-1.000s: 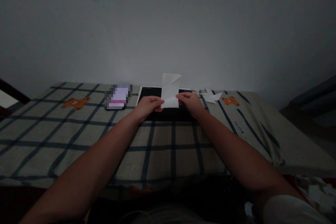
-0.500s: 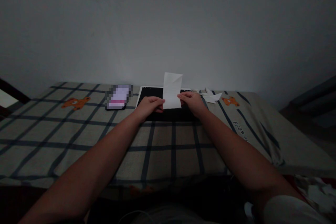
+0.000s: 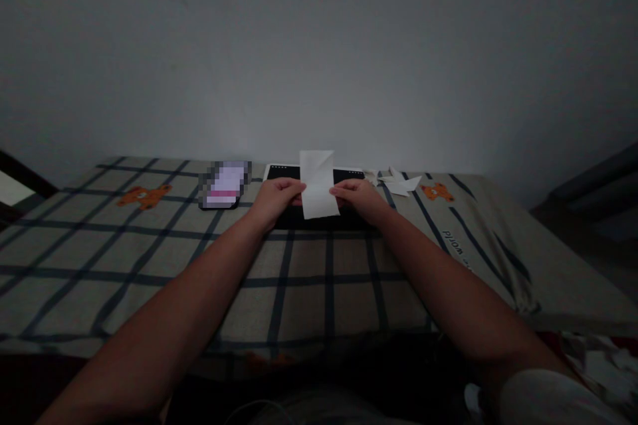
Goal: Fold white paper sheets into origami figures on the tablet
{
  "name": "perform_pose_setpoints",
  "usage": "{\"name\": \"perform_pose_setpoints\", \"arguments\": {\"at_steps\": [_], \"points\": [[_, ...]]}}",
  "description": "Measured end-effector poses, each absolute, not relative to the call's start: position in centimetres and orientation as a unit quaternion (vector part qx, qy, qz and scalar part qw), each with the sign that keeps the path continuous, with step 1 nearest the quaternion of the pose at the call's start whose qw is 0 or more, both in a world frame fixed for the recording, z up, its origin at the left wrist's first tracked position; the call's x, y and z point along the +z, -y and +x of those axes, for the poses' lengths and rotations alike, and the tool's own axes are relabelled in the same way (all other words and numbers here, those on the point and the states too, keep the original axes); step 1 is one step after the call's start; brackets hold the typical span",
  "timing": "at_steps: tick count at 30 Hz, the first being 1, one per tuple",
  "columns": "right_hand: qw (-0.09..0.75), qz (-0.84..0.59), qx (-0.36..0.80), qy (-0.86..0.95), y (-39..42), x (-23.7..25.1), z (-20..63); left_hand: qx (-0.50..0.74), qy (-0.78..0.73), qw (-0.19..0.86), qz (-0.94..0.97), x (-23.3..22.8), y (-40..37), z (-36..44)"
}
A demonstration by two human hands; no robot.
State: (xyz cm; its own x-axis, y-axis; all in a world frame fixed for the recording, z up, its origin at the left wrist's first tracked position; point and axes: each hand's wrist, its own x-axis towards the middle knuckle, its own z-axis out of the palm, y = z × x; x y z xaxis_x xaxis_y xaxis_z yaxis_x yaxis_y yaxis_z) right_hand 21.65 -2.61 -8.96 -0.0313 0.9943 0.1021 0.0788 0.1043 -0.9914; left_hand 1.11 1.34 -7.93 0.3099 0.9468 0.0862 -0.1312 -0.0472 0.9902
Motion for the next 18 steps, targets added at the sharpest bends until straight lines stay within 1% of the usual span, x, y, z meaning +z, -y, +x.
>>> {"name": "perform_pose_setpoints", "arguments": {"at_steps": [5, 13, 18], "points": [[0.475, -0.485, 0.456, 0.575, 2.86, -8.88, 21.58, 0.442, -0.341, 0.622, 0.549, -8.09, -1.59, 0.96], [0.475, -0.487, 0.476, 0.556, 2.54, -9.39, 21.61, 0.46, -0.355, 0.596, 0.554, -7.89, -1.36, 1.15], [0.5, -0.47, 0.491, 0.537, 2.54, -9.38, 21.36, 0.461, -0.378, 0.57, 0.565, -7.78, -1.2, 1.13]]}}
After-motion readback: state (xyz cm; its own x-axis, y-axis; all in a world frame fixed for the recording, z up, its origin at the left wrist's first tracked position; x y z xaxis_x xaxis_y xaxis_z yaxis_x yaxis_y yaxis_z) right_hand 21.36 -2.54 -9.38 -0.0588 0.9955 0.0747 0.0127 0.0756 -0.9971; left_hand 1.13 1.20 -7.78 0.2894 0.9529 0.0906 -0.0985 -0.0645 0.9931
